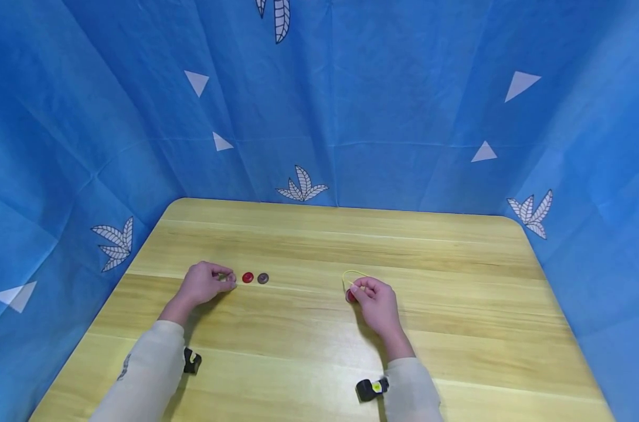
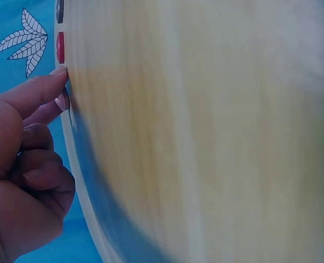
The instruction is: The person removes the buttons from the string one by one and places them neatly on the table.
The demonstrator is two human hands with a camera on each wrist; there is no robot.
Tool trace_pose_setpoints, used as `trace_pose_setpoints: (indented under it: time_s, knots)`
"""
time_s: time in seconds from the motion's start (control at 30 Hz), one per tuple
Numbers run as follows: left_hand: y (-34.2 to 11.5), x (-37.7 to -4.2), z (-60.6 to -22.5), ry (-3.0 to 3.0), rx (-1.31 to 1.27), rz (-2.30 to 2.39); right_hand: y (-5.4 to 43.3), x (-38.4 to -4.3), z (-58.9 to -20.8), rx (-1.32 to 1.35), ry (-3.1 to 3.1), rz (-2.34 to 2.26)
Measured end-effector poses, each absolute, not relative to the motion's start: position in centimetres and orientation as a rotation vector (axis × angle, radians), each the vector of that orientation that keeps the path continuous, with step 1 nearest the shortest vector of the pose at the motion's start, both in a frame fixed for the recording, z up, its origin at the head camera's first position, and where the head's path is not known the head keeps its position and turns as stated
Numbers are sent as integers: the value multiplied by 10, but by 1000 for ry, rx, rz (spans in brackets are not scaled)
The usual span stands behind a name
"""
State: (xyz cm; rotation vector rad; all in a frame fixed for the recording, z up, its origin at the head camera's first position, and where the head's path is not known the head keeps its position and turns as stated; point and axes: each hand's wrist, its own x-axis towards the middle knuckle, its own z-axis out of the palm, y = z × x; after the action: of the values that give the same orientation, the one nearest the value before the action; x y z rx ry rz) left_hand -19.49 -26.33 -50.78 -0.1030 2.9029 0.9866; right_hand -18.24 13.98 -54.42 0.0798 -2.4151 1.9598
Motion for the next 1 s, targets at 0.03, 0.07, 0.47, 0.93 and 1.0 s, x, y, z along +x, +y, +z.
trace_pose_setpoints:
  time_s: [0.03,0.07,0.47,0.93,1.0]
  knots:
    - [-263,-195,-508,2894,-108,990,140,-183,-544,80,-2419,1956]
    - [-263,-195,-508,2887,-113,996,140,-183,-544,80,-2421,1952]
    - [-267,-200,-513,2857,-133,1030,140,-182,-539,76,-2437,1920]
    - [-267,-198,-513,2840,-141,1094,140,-182,-541,82,-2442,1916]
    - [-264,-198,-512,2868,-137,1098,140,-182,-541,90,-2446,1907]
